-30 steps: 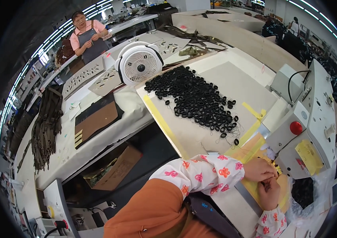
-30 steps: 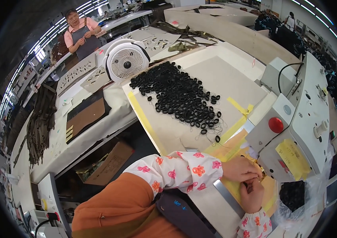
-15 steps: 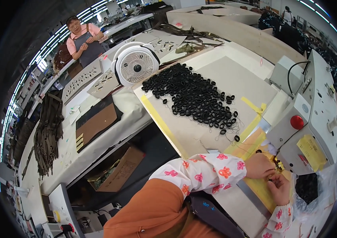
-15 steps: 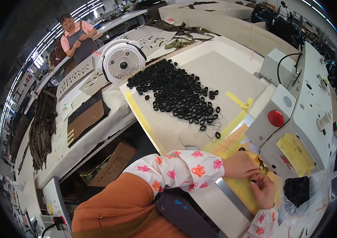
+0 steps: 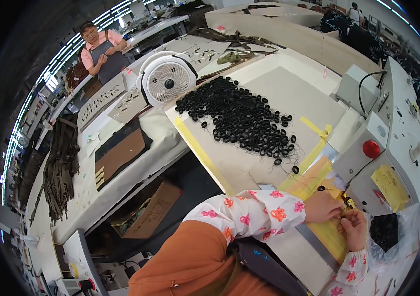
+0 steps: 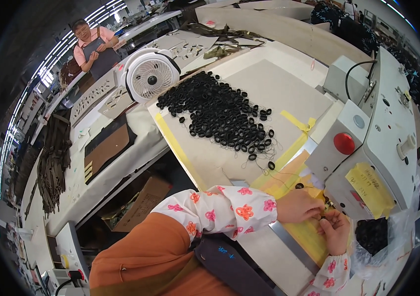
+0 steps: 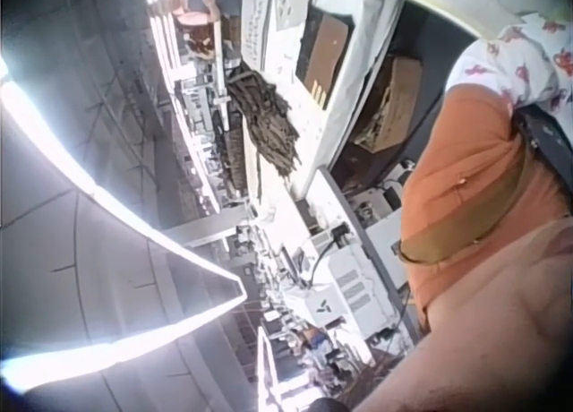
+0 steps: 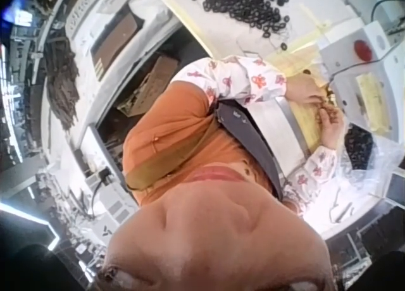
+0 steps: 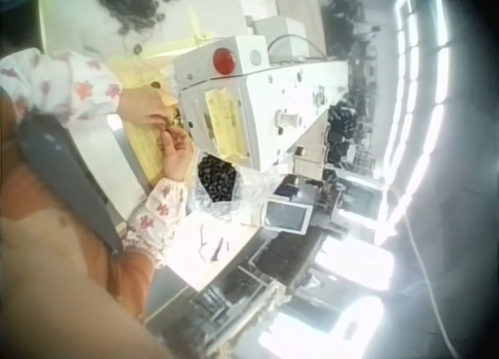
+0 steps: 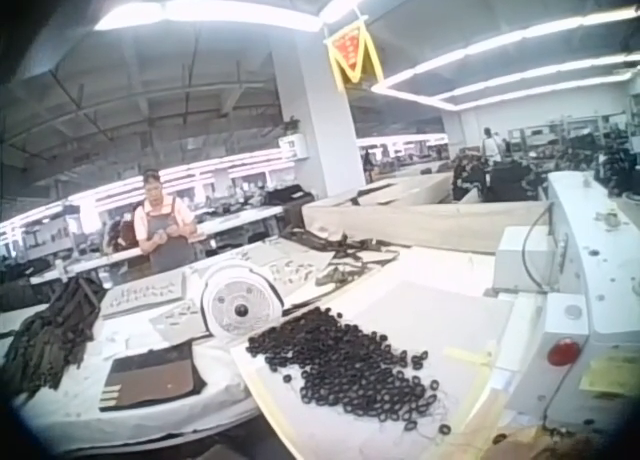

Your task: Manually positioning and attaching small black hardware pieces using an industrial machine.

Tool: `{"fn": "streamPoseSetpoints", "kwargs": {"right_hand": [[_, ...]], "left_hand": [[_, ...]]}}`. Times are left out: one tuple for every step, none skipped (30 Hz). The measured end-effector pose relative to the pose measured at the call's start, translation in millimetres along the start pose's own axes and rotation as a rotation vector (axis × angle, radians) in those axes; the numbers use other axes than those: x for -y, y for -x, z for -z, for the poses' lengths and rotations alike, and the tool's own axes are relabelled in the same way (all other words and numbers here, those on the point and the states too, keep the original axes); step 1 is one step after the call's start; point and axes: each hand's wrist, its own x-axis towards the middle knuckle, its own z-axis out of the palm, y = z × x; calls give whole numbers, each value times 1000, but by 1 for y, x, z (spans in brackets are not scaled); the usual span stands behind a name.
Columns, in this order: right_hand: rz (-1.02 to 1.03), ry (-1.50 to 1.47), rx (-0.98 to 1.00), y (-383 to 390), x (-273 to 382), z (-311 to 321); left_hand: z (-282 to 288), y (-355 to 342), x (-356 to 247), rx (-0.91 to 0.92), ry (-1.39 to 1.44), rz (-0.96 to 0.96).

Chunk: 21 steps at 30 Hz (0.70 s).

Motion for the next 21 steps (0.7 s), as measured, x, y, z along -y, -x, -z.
{"fn": "streamPoseSetpoints", "kwargs": {"right_hand": [[0,0,0,-1,0,0],[-7,-3,-11,-1,-1,0],[-16,-7,-24,-2,-2,0],[-17,-8,-24,-1,-2,0],[-7,10,-19,-2,-1,0],[4,27,-13,-1,-1,0],[4,28,-14,-2,-1,0],[-8,32,-21,-2,-1,0],[-21,34,-26,-2,0,-1],[-22,34,-26,-1,1,-1],[-31,43,-21,-1,4,-3],[-37,53,-20,-2,6,-3],[-35,54,-25,-1,4,-1],[-46,39,-7,0,0,2],[-51,23,13,-2,-1,2],[-45,21,9,-3,0,1],[-34,19,4,-5,1,-2],[-37,19,2,-1,0,-2],[-47,18,2,0,-1,-2],[-24,22,-28,0,-1,-2],[4,26,-60,-2,-1,-3]], "left_hand": [[1,0,0,-20,45,-10],[1,0,-1,-41,91,-20],[3,-1,-2,-40,91,-19],[6,-3,-3,8,105,-38],[9,-4,-4,56,118,-57],[11,-5,-5,57,119,-57],[12,-6,-5,94,123,-36],[13,-6,-6,132,126,-15],[14,-7,-6,133,127,-14],[15,-7,-6,129,163,-3],[15,-7,-7,126,199,8],[14,-8,-6,128,200,4],[13,-9,-6,145,178,15],[12,-9,-7,161,155,26],[12,-8,-5,163,150,20],[12,-7,-3,139,130,-4],[11,-6,-1,115,111,-27],[11,-6,-4,118,117,-21],[13,-7,-6,125,120,3],[13,-8,-7,132,122,28],[12,-8,-5,134,127,31]]}}
